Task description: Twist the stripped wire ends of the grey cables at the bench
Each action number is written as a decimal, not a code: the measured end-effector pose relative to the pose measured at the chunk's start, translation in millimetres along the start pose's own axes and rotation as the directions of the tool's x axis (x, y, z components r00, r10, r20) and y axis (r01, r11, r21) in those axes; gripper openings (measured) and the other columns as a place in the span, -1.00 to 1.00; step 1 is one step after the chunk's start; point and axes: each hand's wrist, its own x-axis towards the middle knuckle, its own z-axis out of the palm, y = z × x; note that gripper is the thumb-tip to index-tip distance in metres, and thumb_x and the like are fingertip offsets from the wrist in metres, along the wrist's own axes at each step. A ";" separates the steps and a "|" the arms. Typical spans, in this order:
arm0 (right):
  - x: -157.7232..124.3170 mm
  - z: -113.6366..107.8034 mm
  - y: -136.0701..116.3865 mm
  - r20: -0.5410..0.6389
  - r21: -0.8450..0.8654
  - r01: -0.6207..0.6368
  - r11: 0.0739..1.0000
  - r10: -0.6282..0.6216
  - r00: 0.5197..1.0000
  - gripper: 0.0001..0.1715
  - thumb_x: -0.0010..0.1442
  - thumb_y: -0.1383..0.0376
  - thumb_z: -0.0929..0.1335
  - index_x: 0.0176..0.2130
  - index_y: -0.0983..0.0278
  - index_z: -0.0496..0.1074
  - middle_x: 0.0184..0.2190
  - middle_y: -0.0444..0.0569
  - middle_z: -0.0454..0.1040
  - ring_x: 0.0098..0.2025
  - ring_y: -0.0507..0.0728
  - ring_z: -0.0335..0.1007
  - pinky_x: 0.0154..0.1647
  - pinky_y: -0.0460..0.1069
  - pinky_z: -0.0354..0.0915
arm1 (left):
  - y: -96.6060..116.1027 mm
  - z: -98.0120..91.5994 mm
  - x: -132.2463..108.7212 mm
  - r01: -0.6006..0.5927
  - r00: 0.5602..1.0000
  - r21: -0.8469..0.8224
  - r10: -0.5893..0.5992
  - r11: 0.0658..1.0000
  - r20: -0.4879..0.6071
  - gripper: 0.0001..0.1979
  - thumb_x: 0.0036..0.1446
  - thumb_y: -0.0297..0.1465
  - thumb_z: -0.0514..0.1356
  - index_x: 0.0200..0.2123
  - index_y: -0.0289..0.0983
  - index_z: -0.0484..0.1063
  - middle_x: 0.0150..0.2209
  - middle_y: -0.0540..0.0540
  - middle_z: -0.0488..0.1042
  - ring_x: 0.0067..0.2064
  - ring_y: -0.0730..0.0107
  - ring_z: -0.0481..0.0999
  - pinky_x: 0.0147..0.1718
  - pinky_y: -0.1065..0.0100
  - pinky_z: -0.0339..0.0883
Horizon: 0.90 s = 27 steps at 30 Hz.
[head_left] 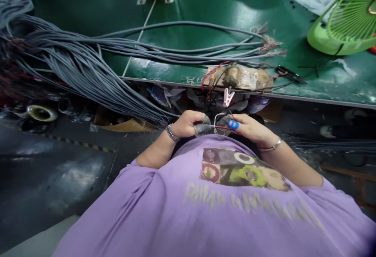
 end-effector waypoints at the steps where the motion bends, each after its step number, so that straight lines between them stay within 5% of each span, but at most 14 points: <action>1: 2.4 1.9 -5.6 0.039 -0.016 0.009 1.000 -0.009 0.999 -0.38 -0.03 -0.16 0.51 -0.39 0.35 0.51 -0.52 -0.09 0.41 -0.49 -0.02 0.21 -0.50 -0.11 0.17 | -0.1 0.6 1.3 -0.001 1.000 0.024 0.001 1.000 0.012 -0.81 0.06 -0.26 0.36 -0.42 -0.29 0.58 -0.48 -0.11 0.53 -0.46 0.42 0.46 -0.41 0.43 0.27; 7: 14.7 17.6 -2.6 -0.073 0.029 -0.010 1.000 0.012 0.997 -0.53 -0.08 0.02 0.57 -0.48 0.35 0.47 -0.56 -0.12 0.40 -0.51 -0.03 0.21 -0.48 -0.10 0.19 | -1.1 4.0 5.1 0.040 0.999 0.073 -0.041 0.997 0.018 -0.82 0.02 -0.29 0.37 -0.45 -0.30 0.56 -0.52 -0.05 0.49 -0.50 0.49 0.37 -0.44 0.47 0.22; 12: 18.9 30.0 12.6 -0.327 0.353 -0.026 0.935 0.150 0.933 -0.51 -0.22 0.07 0.60 -0.45 0.30 0.41 -0.55 -0.13 0.42 -0.54 -0.02 0.28 -0.53 -0.10 0.23 | -3.5 6.2 2.4 0.154 0.987 -0.148 -0.146 0.977 0.066 -0.70 0.03 -0.18 0.38 -0.44 -0.34 0.54 -0.49 -0.07 0.50 -0.47 0.46 0.40 -0.42 0.44 0.29; 18: 29.8 11.1 19.5 -0.470 0.549 0.111 0.828 0.196 0.861 -0.46 -0.20 0.17 0.59 -0.46 0.25 0.21 -0.65 -0.31 0.17 -0.68 -0.16 -0.13 -0.71 -0.19 -0.15 | -0.3 7.6 -3.3 0.214 0.977 -0.427 -0.198 0.878 0.082 -0.62 -0.03 -0.13 0.42 -0.48 -0.37 0.53 -0.61 -0.03 0.41 -0.63 0.58 0.27 -0.63 0.49 0.16; 22: 35.1 -15.8 35.2 -0.544 0.587 0.194 0.786 0.206 0.813 -0.38 -0.11 0.04 0.57 -0.45 0.23 0.14 -0.64 -0.32 0.15 -0.69 -0.16 -0.24 -0.72 -0.19 -0.21 | 2.3 9.0 -3.3 0.178 0.968 -0.462 -0.239 0.869 -0.078 -0.63 -0.07 -0.13 0.44 -0.46 -0.36 0.54 -0.63 0.00 0.40 -0.67 0.62 0.23 -0.68 0.52 0.09; 27: 41.5 -19.5 47.6 -0.415 0.552 0.059 0.832 0.213 0.884 -0.33 0.00 -0.24 0.46 -0.44 0.26 0.27 -0.64 -0.23 0.24 -0.69 -0.14 -0.21 -0.72 -0.17 -0.20 | -0.3 13.5 9.5 0.118 0.919 -0.413 -0.257 0.903 -0.300 -0.61 -0.08 -0.12 0.45 -0.44 -0.34 0.52 -0.63 0.04 0.38 -0.65 0.63 0.24 -0.68 0.53 0.11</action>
